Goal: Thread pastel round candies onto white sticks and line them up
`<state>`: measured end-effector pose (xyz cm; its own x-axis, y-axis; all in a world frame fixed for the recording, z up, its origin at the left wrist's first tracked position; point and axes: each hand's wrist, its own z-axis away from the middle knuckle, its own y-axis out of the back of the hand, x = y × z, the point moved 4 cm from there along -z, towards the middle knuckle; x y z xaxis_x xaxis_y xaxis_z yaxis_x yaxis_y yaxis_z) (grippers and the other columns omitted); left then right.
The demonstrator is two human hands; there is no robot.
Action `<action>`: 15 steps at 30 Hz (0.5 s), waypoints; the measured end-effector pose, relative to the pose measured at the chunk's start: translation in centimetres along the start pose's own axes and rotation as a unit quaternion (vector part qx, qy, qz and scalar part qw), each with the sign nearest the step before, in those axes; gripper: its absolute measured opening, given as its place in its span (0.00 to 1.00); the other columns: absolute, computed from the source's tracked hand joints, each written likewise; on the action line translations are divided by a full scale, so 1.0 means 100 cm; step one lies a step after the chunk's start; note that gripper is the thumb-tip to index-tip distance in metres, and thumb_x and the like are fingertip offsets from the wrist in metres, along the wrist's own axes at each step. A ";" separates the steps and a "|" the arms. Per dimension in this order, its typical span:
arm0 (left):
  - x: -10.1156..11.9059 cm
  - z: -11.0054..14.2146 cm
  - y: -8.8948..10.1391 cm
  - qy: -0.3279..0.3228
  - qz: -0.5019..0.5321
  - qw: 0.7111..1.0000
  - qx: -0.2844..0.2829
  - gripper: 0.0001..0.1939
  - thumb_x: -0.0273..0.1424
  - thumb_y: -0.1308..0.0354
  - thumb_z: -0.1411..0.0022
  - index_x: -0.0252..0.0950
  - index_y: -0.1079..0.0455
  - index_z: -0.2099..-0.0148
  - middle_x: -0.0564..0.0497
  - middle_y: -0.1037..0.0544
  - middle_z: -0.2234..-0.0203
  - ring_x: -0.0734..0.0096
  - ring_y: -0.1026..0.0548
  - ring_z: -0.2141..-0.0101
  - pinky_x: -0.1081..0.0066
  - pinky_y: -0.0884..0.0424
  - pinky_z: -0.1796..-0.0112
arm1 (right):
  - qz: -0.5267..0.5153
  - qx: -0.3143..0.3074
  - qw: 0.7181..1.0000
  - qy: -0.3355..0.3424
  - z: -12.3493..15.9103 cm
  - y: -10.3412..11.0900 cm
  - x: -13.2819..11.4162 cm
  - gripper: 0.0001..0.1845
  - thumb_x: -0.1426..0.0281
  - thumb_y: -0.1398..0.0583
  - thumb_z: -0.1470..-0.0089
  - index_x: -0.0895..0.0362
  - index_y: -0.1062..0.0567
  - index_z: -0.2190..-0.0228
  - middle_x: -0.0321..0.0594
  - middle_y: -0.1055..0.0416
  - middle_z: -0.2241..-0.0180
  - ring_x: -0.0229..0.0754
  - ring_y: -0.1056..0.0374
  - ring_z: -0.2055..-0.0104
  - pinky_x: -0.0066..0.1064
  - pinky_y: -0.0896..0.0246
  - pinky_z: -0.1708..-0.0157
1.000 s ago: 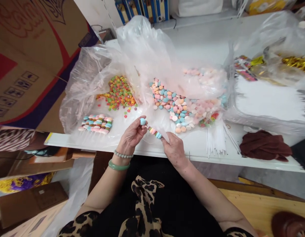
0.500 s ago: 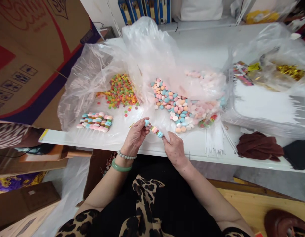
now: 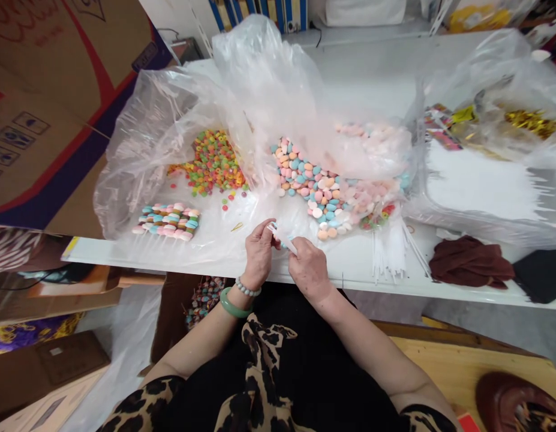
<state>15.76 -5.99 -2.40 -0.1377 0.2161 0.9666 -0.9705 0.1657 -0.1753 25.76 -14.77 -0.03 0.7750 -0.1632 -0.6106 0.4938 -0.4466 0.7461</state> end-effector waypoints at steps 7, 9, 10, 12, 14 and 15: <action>-0.007 -0.004 0.003 0.027 -0.042 0.998 -0.029 0.23 0.49 0.46 0.39 0.33 0.28 0.58 0.56 0.34 0.84 0.77 0.35 0.82 0.75 0.37 0.79 | -0.064 -0.018 0.994 -0.084 -0.006 -0.002 0.015 0.10 0.66 0.46 0.47 0.55 0.29 0.77 0.40 0.29 0.76 0.43 0.34 0.71 0.31 0.45 0.70; -0.004 -0.003 0.006 0.040 -0.027 0.998 -0.041 0.26 0.50 0.49 0.38 0.31 0.28 0.57 0.55 0.32 0.83 0.76 0.34 0.81 0.74 0.36 0.79 | -0.100 -0.036 0.987 -0.117 -0.005 -0.001 0.019 0.12 0.62 0.44 0.48 0.55 0.28 0.76 0.40 0.28 0.77 0.44 0.34 0.72 0.31 0.44 0.71; 0.000 -0.003 0.007 0.037 -0.026 0.998 -0.039 0.26 0.50 0.49 0.38 0.31 0.27 0.56 0.55 0.32 0.83 0.76 0.34 0.81 0.74 0.36 0.79 | -0.112 -0.041 0.984 -0.131 -0.005 -0.002 0.020 0.13 0.60 0.43 0.49 0.56 0.28 0.76 0.39 0.28 0.77 0.44 0.34 0.72 0.31 0.44 0.72; 0.011 -0.001 0.010 0.004 -0.051 0.999 -0.018 0.24 0.47 0.50 0.37 0.31 0.27 0.56 0.53 0.30 0.80 0.76 0.33 0.80 0.74 0.35 0.77 | -0.131 -0.052 0.978 -0.154 -0.005 -0.004 0.019 0.14 0.58 0.42 0.50 0.56 0.28 0.77 0.39 0.29 0.78 0.44 0.35 0.74 0.31 0.44 0.73; 0.026 0.000 0.013 -0.060 -0.106 0.992 0.010 0.21 0.45 0.50 0.35 0.34 0.26 0.57 0.51 0.25 0.75 0.75 0.29 0.76 0.74 0.32 0.73 | -0.158 -0.063 0.970 -0.175 -0.006 -0.011 0.012 0.14 0.58 0.41 0.52 0.56 0.28 0.77 0.38 0.30 0.80 0.42 0.36 0.76 0.31 0.45 0.76; 0.034 0.000 0.015 -0.094 -0.136 0.986 0.017 0.19 0.43 0.51 0.35 0.35 0.25 0.57 0.49 0.24 0.71 0.74 0.27 0.72 0.74 0.30 0.69 | -0.178 -0.069 0.964 -0.184 -0.007 -0.016 0.006 0.13 0.59 0.41 0.52 0.56 0.28 0.77 0.37 0.31 0.81 0.40 0.38 0.78 0.30 0.45 0.77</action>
<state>13.82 -5.01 0.62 0.0971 -0.0142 0.9952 -0.9824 0.1590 0.0981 25.75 -13.53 -1.40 0.3665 -0.3342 -0.8683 0.7704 -0.4142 0.4846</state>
